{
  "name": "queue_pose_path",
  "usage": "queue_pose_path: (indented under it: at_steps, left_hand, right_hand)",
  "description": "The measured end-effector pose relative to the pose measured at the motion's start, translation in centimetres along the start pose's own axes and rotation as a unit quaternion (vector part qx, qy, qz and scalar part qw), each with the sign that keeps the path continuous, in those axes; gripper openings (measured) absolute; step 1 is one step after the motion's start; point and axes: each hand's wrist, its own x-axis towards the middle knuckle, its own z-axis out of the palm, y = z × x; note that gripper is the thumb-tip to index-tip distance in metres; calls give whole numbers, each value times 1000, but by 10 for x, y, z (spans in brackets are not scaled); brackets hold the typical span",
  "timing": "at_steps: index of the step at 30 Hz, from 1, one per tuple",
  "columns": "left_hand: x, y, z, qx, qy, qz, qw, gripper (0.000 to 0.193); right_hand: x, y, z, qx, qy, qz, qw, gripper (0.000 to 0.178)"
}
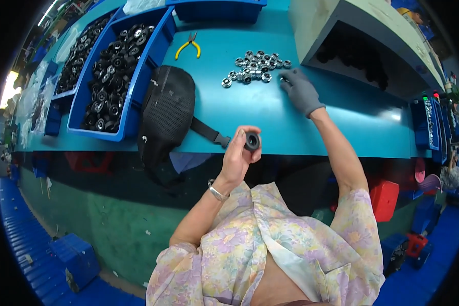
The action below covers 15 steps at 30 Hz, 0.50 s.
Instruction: The recorder is assembling small plastic wheel-like components by inserting metal rings/inserts at a factory workbench.
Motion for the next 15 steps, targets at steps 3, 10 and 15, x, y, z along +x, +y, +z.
queue_pose_path:
  at_steps: [3, 10, 15]
  left_hand:
    - [4, 7, -9, -57, -23, -14, 998, 40]
    - [6, 10, -14, -134, -43, -27, 990, 48]
    - [3, 7, -14, -121, -80, -24, 989, 51]
  right_hand:
    - [-3, -1, 2, 10, -50, 44, 998, 25]
    - [-69, -66, -25, 513, -67, 204, 831, 27]
    - [-103, -96, -39, 573, -74, 221, 786, 28]
